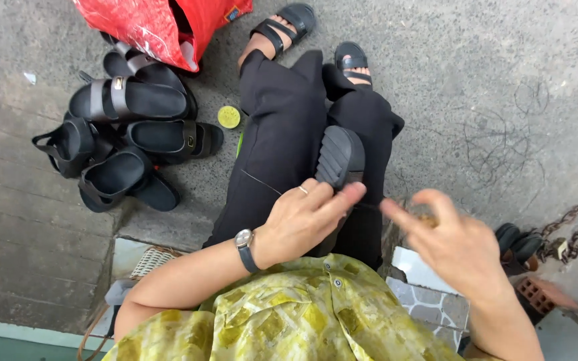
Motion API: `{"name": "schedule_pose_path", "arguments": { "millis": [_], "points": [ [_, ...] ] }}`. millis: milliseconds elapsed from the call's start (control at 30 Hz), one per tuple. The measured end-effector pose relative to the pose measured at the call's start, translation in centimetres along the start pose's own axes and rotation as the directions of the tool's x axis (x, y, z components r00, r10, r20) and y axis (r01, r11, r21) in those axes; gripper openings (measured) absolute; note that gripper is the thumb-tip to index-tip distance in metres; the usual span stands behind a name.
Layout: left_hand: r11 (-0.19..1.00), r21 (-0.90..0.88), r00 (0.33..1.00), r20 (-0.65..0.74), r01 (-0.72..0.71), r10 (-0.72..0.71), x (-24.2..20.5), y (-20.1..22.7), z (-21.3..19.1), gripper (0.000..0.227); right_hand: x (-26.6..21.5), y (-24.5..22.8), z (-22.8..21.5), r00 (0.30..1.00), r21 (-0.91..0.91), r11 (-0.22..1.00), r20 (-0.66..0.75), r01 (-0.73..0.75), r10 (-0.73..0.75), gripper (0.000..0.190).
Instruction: A person is manually stitching the sole of a shoe using a stitching awl and thread while sitting on the ground.
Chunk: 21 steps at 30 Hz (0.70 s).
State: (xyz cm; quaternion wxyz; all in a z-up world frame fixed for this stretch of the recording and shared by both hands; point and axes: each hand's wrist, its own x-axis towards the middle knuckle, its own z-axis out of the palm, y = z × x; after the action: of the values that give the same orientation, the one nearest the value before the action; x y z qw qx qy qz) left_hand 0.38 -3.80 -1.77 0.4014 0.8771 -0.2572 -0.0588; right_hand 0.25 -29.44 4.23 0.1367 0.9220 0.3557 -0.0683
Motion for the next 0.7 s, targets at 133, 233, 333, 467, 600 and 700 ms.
{"name": "schedule_pose_path", "arguments": {
  "millis": [133, 233, 333, 467, 600, 700],
  "points": [
    [0.962, 0.065, 0.945, -0.181, -0.266, 0.274, 0.3, -0.2, 0.3, 0.016, 1.2, -2.0, 0.6, 0.996, 0.658, 0.748, -0.088, 0.081, -0.031, 0.030],
    [0.927, 0.174, 0.878, -0.302, -0.332, 0.371, 0.0, -0.4, 0.2, 0.012, 1.9, -3.1, 2.8, 0.960, 0.663, 0.740, -0.264, 0.111, 0.093, 0.023],
    [0.904, 0.226, 0.855, -0.305, -0.363, 0.419, -0.6, -0.9, 0.2, 0.012, 2.2, -3.4, 3.4, 0.970, 0.545, 0.834, -0.238, 0.086, 0.056, 0.023],
    [0.911, 0.199, 0.843, -0.348, -0.361, 0.410, -1.0, -1.4, 0.3, 0.014, 0.3, -3.4, 0.9, 0.929, 0.933, -0.351, 0.063, 0.075, 0.365, 0.026],
    [0.923, 0.142, 0.852, -0.357, -0.357, 0.384, -1.0, -1.8, 0.0, 0.015, -0.7, 1.0, 2.1, 0.814, 0.729, -0.531, -0.062, 0.432, 0.578, 0.023],
    [0.976, 0.154, 0.962, -0.198, -0.156, 0.185, -1.4, -1.7, -0.3, 0.023, 1.6, -1.1, 2.0, 0.895, 0.968, -0.251, 0.088, 0.027, 0.438, 0.052]
  ]
}}
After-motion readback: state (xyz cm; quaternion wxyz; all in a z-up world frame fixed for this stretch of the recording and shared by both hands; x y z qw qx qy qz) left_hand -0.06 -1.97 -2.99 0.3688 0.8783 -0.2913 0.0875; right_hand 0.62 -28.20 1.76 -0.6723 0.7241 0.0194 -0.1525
